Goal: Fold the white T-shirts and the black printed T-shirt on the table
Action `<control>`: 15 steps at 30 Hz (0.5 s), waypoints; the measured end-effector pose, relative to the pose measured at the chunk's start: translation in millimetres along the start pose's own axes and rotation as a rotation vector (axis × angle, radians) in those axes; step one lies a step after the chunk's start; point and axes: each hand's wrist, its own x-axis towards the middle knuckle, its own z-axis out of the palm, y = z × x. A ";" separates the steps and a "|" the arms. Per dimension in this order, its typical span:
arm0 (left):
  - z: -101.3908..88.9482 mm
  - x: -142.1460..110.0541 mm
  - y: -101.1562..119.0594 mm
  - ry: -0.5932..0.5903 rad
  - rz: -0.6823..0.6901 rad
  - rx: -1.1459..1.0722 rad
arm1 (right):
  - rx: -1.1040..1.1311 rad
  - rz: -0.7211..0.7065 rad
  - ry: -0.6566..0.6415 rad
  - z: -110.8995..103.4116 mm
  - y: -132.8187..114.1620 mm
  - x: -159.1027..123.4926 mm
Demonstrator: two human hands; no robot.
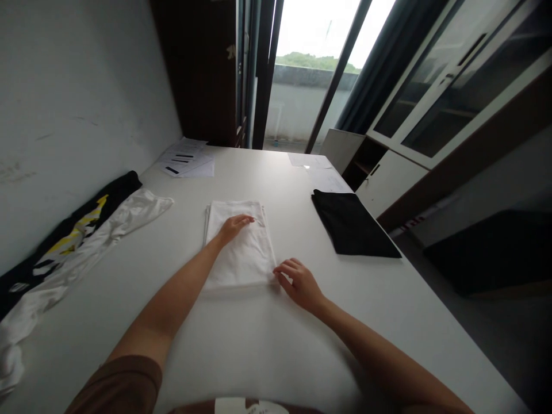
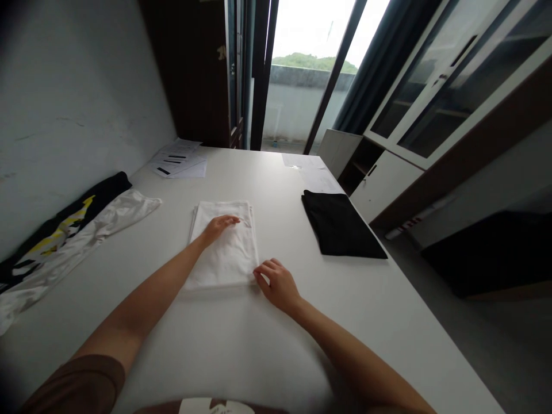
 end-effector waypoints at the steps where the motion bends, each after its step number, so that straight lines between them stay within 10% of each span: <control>1: -2.5 -0.1 -1.0 0.024 0.002 -0.032 | -0.043 -0.057 0.015 4.4 -2.6 7.5; 9: -13.7 1.2 -1.2 0.112 -0.017 -0.154 | -0.296 -0.136 -0.192 62.1 -6.0 89.6; 15: -14.1 -0.5 3.8 0.057 -0.043 -0.023 | -0.341 -0.094 -0.263 73.6 -12.8 68.7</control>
